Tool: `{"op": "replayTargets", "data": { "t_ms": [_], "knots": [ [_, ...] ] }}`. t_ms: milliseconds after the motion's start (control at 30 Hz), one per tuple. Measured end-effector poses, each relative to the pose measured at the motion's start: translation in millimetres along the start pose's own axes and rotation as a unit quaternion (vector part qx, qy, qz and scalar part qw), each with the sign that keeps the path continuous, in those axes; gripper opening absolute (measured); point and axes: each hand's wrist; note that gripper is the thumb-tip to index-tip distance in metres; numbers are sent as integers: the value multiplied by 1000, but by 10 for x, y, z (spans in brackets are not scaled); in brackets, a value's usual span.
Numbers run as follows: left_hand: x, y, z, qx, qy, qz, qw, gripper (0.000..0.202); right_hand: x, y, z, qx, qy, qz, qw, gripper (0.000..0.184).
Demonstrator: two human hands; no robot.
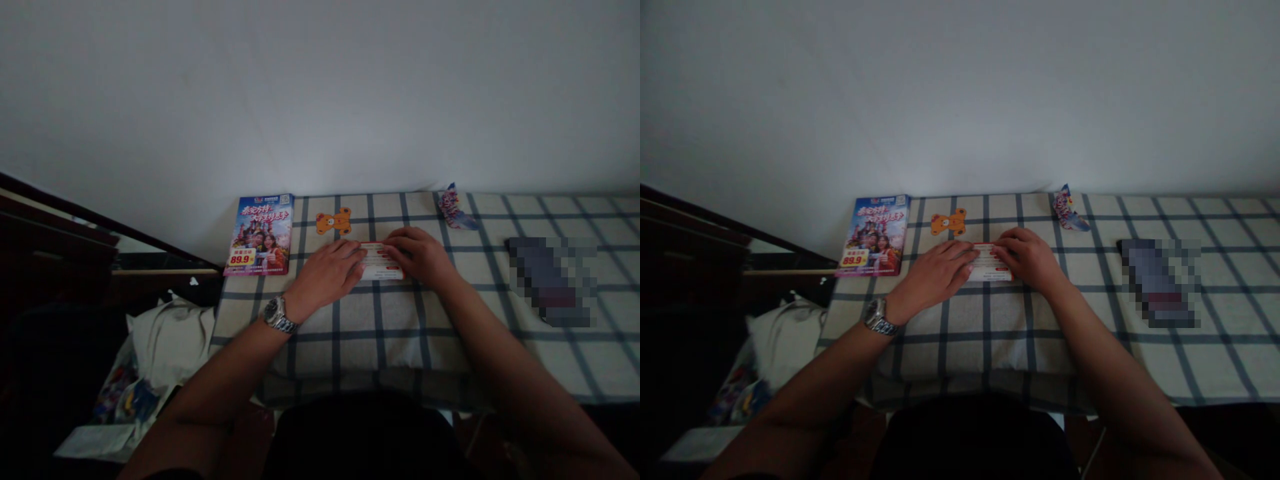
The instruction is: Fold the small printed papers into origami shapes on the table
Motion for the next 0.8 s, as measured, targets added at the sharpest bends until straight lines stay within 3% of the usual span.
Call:
{"op": "replayTargets", "data": {
  "t_ms": [167, 400, 633, 800],
  "knots": [
    [-30, 1, -1, -4, 5, 7, 1000, 39, 33, -132, -66, 35, -35, -32, 998, 29],
    [-44, -5, 7, -8, 16, -1, 1000, 40, 42, -264, -126, 13, -81, -100, 992, 30],
    [-81, -16, 1, -7, 16, 11, 1000, 38, -21, -328, -164, 29, -47, -101, 993, 32],
    [-90, -14, -6, -10, 15, 27, 999, 40, -63, -373, -217, 0, -44, -117, 992, 33]
  ]
}}
Point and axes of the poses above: each hand's wrist, its own z-axis towards the middle knuckle, its own x-axis out of the back of the hand, y = z × x, and after that the axes turned 4 degrees about -y, right-handed
